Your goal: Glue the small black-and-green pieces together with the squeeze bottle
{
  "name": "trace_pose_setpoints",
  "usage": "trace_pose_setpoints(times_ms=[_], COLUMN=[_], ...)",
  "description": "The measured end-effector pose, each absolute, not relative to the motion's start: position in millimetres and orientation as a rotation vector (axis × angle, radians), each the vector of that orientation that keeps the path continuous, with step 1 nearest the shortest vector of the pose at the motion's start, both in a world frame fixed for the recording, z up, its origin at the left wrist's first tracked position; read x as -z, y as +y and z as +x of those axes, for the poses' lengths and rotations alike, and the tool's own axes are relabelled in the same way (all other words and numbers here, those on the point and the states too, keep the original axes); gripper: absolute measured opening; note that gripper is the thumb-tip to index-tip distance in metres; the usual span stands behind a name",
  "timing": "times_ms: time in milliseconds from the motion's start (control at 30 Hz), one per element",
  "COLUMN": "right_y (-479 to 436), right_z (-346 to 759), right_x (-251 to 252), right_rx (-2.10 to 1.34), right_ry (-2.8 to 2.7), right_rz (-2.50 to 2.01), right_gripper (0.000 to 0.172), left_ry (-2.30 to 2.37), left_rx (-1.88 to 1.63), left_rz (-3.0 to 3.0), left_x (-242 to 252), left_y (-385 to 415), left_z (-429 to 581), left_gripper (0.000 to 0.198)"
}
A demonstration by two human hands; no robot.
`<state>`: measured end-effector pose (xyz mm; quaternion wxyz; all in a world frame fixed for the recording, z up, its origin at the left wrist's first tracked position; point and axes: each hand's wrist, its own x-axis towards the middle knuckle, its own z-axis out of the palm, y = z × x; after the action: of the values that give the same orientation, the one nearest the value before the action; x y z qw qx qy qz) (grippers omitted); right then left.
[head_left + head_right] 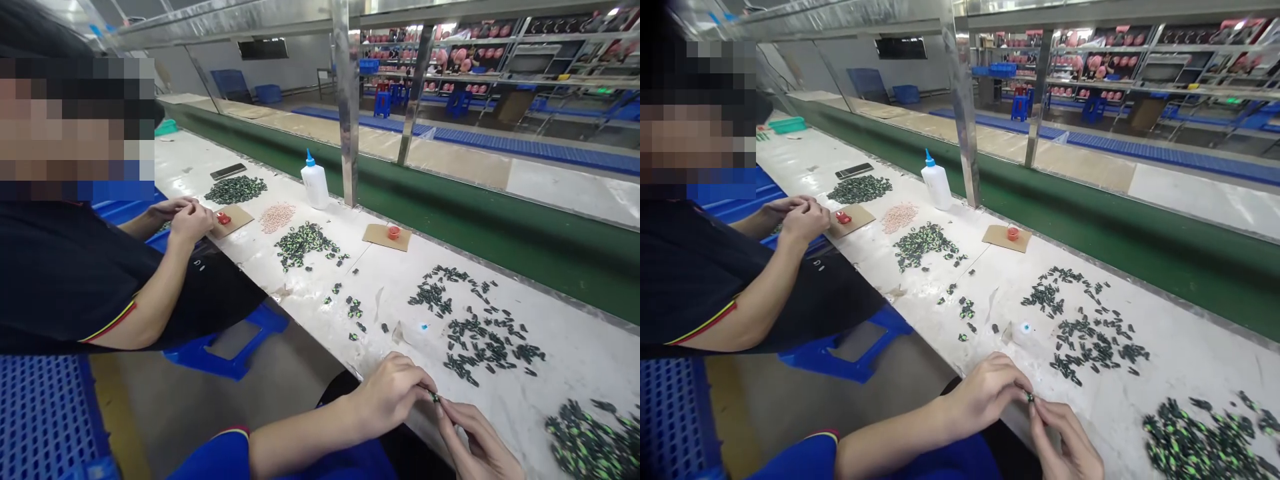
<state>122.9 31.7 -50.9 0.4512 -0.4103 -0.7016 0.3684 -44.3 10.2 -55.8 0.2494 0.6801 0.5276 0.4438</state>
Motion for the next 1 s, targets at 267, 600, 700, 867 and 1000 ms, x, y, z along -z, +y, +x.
trace_pose_setpoints(times_ms=[267,600,700,867,1000], right_y=[32.5,20.9,18.0,16.0,15.6], right_z=[117.7,109.7,104.4,102.7,103.9], right_x=[59.0,38.3,34.1,32.4,38.9], right_rx=[-1.107,-1.175,-1.193,-1.262,-1.325], right_ry=[-1.418,-1.228,-1.223,-1.194,-1.14], right_rz=[-1.098,-1.156,-1.137,-1.119,-1.132], right_gripper=[0.011,0.019,0.021,0.023,0.024], left_ry=[1.348,1.217,1.203,1.177,1.137], left_rx=[-1.375,-1.367,-1.397,-1.435,-1.441], left_rz=[1.974,1.805,1.822,1.883,1.895], left_x=[58.2,32.6,29.3,27.2,26.0], left_y=[11.7,7.6,6.7,6.1,5.1], left_z=[-42.1,-48.8,-52.2,-53.2,-52.1], left_gripper=[0.022,0.017,0.014,0.016,0.019])
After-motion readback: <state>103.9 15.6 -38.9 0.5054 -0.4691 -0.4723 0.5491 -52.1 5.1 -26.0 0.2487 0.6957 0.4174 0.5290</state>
